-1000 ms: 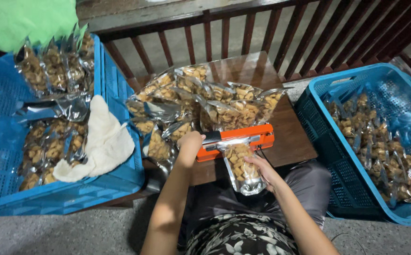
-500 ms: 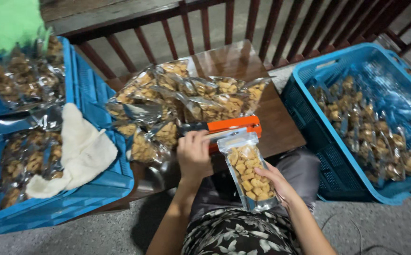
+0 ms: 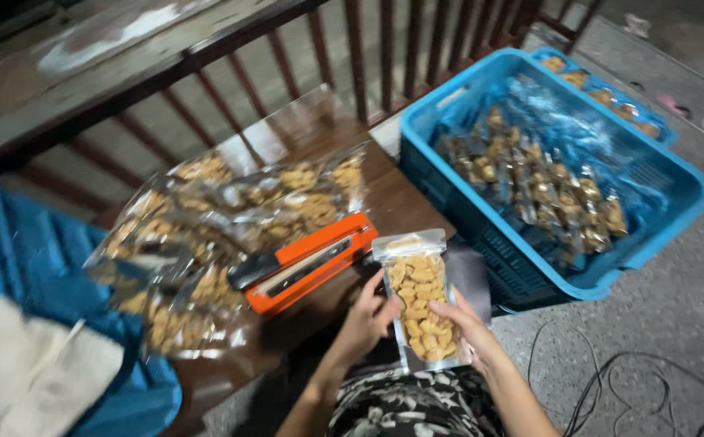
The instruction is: The person sits on the floor and repeatedly picks up clear plastic bags filled with snacks, wipes them with a white cloth, and seals them using an orange handheld heat sealer. The sealed bags are then placed into a blue plastic basket.
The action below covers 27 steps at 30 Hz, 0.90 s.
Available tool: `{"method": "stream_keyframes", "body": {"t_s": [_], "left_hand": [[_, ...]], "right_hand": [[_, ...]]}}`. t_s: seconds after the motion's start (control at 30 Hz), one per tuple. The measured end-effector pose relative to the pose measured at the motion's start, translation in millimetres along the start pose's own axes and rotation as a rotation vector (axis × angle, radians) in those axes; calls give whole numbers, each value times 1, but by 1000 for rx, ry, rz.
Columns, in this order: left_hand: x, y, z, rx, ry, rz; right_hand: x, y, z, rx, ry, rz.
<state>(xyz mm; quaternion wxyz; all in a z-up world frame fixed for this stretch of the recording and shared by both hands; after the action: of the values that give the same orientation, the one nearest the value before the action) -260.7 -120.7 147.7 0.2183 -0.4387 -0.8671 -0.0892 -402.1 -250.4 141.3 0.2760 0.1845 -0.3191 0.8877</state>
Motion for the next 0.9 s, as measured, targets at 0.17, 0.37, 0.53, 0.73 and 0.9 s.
{"method": "stream_keyframes", "body": {"t_s": [0.17,0.37,0.53,0.73,0.9], "left_hand": [[-16,-44,0,368,-212,269],[-30,-46,-53,-118,-401,313],[-70,-94,-145,-473,-695,554],[-159,-152,-218,-570,-1164,223],[-215,-151,-198,-385,-958,24]], "right_hand": [[-4,39,-21,39,115,-38],[2,96,54,294,314,-35],[48,73,190,868,395,36],[14,86,262,1294,676,-553],[-96,157,239,1367,408,-713]]}}
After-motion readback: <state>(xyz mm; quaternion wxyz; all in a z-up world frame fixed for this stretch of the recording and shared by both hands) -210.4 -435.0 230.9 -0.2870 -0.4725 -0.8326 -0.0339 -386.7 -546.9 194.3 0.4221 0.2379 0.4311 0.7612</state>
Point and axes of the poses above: each hand's wrist, its own x-axis away from the middle knuckle, its own y-axis out of the back of the hand, z = x × y, the point moved 4 cm from there along -x, towards the middle knuckle, and after that the axes turned 4 degrees about x, right-handed, at the moved point
